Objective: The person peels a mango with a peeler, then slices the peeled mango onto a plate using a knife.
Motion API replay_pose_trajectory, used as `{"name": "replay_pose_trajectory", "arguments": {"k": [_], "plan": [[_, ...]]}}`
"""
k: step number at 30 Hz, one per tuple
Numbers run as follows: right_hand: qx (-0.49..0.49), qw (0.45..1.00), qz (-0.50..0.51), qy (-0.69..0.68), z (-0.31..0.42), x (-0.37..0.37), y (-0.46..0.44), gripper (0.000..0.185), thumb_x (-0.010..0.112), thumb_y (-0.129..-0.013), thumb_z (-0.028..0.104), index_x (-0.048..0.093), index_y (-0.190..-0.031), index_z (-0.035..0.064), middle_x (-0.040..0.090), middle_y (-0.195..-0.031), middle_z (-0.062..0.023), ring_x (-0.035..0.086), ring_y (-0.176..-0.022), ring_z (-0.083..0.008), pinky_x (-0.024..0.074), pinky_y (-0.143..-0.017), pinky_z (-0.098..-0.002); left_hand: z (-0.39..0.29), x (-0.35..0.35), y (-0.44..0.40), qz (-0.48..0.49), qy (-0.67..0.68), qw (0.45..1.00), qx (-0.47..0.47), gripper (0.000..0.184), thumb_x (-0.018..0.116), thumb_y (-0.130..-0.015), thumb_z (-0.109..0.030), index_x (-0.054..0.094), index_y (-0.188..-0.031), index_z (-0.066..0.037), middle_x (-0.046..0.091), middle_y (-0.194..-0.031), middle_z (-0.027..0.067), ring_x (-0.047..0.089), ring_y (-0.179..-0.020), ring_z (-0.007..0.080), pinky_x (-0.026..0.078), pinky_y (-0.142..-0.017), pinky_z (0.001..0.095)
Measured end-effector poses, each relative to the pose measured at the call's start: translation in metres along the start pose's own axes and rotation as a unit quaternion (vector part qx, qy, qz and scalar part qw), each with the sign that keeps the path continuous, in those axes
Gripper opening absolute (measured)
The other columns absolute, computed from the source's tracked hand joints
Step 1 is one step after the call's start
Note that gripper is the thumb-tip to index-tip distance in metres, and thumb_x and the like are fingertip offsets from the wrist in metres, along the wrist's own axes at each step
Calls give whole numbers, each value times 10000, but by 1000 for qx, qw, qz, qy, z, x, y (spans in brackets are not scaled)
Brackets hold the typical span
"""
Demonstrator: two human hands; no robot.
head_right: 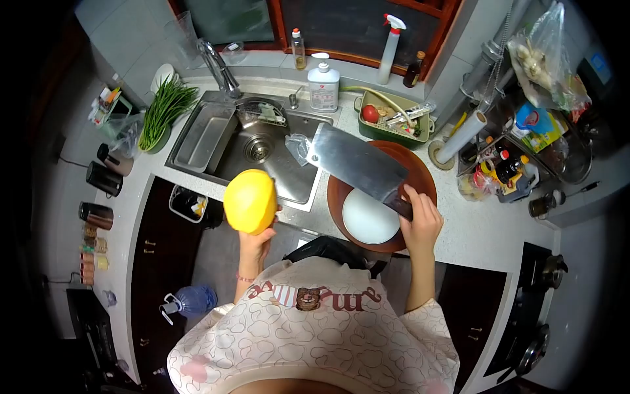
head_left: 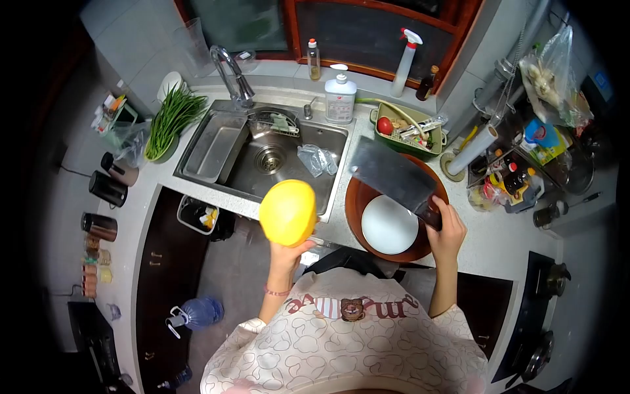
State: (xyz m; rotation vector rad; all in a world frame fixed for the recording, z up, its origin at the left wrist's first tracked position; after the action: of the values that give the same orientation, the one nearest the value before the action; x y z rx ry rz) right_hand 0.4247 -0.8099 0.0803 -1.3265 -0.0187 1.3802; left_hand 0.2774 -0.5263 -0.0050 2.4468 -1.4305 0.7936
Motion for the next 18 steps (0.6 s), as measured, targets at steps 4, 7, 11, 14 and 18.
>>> {"name": "replay_pose_trajectory", "arguments": {"k": [4, 7, 11, 14, 18], "plan": [[-78, 997, -14, 26, 33, 4, -26, 570, 662, -536, -53, 648, -1094, 65, 546, -731, -89, 565, -670, -264, 463, -613, -342, -16, -34, 2, -21, 23, 999, 14, 837, 866, -606, -102, 432, -1317, -22, 524, -1263, 118, 587, -1031, 251, 497, -809, 284], [24, 983, 50, -175, 45, 30, -35, 379, 660, -645, -58, 670, -1021, -12, 567, -698, -50, 563, -636, -186, 435, -573, -284, -36, -51, 3, -27, 56, 996, 59, 749, 809, -647, -1, 432, -1294, 13, 583, -1167, 209, 602, -1005, 255, 498, -840, 304], [358, 678, 186, -614, 66, 90, -19, 180, 591, -848, 14, 637, -1006, -61, 453, -578, 41, 367, -464, -38, 284, -451, -196, -50, -80, 4, -57, 56, 994, 79, 766, 833, -638, -35, 436, -1292, 12, 584, -1164, 191, 600, -1009, 260, 497, -843, 311], [355, 463, 164, -795, 82, 115, -23, 157, 528, -871, -17, 604, -1004, -53, 327, -531, 60, 307, -442, -51, 285, -426, -215, -55, -102, 9, -66, 33, 995, 67, 791, 848, -638, -95, 438, -1311, -19, 539, -1225, 115, 585, -1044, 263, 494, -846, 285], [376, 394, 152, -825, 96, 130, -29, 80, 508, -902, -7, 572, -948, -8, 321, -543, 52, 315, -453, -50, 289, -418, -211, -60, -116, 12, -55, 5, 998, 37, 759, 833, -638, -48, 448, -1291, 3, 569, -1190, 140, 589, -1047, 253, 495, -860, 307]]}}
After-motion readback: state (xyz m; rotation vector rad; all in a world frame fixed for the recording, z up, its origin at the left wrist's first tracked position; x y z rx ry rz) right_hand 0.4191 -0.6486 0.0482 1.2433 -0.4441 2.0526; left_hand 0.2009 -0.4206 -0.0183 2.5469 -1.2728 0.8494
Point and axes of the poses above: each hand's wrist, its own y-axis away from the middle knuckle, its own x-axis out of the palm, z = x × y, the point moved 6 cm from there along -y, towards the middle knuckle
